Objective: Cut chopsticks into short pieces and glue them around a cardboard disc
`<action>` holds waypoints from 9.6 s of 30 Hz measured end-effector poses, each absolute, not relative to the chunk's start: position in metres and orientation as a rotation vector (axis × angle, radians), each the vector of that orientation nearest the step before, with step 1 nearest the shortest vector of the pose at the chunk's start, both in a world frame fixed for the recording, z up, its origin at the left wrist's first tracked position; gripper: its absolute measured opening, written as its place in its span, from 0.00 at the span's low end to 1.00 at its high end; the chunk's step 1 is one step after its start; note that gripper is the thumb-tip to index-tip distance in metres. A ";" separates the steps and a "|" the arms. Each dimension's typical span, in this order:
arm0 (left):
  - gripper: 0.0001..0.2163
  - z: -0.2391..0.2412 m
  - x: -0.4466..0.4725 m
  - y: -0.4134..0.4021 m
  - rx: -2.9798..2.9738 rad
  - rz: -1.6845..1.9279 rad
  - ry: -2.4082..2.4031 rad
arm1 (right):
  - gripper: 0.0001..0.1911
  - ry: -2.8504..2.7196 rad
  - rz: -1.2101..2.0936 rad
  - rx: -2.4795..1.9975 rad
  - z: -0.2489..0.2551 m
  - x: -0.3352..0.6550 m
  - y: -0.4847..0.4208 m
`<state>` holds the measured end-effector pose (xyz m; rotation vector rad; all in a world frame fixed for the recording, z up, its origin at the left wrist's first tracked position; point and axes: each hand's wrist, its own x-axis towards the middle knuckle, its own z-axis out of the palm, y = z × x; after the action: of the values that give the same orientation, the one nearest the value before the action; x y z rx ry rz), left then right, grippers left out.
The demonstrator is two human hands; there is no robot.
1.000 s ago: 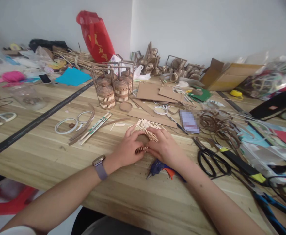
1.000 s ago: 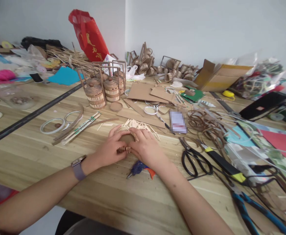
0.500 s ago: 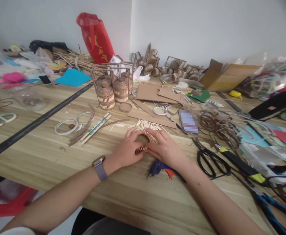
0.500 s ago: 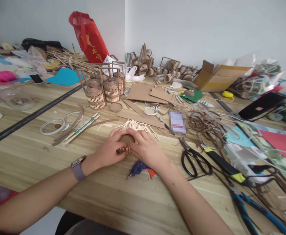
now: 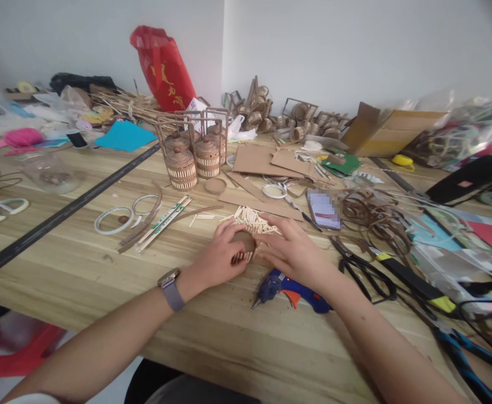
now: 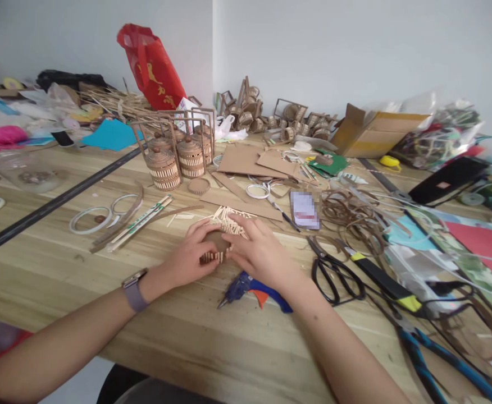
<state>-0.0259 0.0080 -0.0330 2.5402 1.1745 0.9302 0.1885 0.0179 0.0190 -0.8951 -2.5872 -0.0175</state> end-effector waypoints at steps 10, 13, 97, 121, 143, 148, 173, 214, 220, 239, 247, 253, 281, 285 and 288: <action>0.31 -0.039 -0.027 0.007 2.329 0.916 1.375 | 0.13 -2.681 0.657 -1.414 0.036 0.234 -0.002; 0.42 -0.043 -0.023 0.006 2.253 0.950 1.423 | 0.08 -2.681 0.879 -1.526 0.029 0.239 -0.011; 0.43 -0.045 -0.022 0.008 2.256 1.027 1.425 | 0.11 -2.265 0.847 -1.289 -0.014 0.217 -0.017; 0.43 -0.044 -0.022 0.009 2.241 1.037 1.405 | 0.11 -2.288 0.776 -1.290 -0.014 0.216 -0.017; 0.44 -0.041 -0.022 0.008 2.253 0.980 1.461 | 0.13 -2.153 0.845 -1.300 -0.017 0.223 -0.015; 0.44 -0.040 -0.022 0.008 2.255 0.946 1.492 | 0.22 -2.065 1.432 -1.275 -0.004 0.242 -0.011; 0.45 -0.043 -0.021 0.008 2.250 0.961 1.454 | 0.10 -2.550 -0.013 -1.888 0.000 0.211 0.035; 0.44 -0.043 -0.022 0.008 2.286 0.935 1.201 | 0.05 -2.581 0.426 -0.982 0.019 0.173 0.015; 0.45 -0.044 -0.022 0.008 2.276 0.938 1.216 | 0.04 -2.674 0.253 -1.040 0.015 0.171 0.012; 0.44 -0.043 -0.020 0.009 2.260 0.937 1.227 | 0.01 -2.776 -0.154 -1.078 0.011 0.167 0.007; 0.45 -0.045 -0.021 0.010 2.287 0.936 1.260 | 0.02 -2.797 -0.152 -1.073 0.012 0.167 0.008; 0.44 -0.044 -0.021 0.010 2.295 0.938 1.250 | 0.02 -2.809 -0.141 -1.067 0.012 0.167 0.008; 0.45 -0.045 -0.021 0.010 2.297 0.925 1.255 | 0.03 -2.795 -0.251 -1.014 0.007 0.168 0.008; 0.45 -0.046 -0.021 0.011 2.281 0.935 1.240 | 0.03 -2.797 -0.239 -1.011 0.007 0.169 0.009; 0.45 -0.047 -0.021 0.011 2.280 0.957 1.227 | 0.03 -2.797 -0.210 -1.014 0.008 0.168 0.009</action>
<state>-0.0208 0.0108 -0.0467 2.2802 1.2266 0.9568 0.1682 0.0085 0.0077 -1.0141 -2.7972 -0.2105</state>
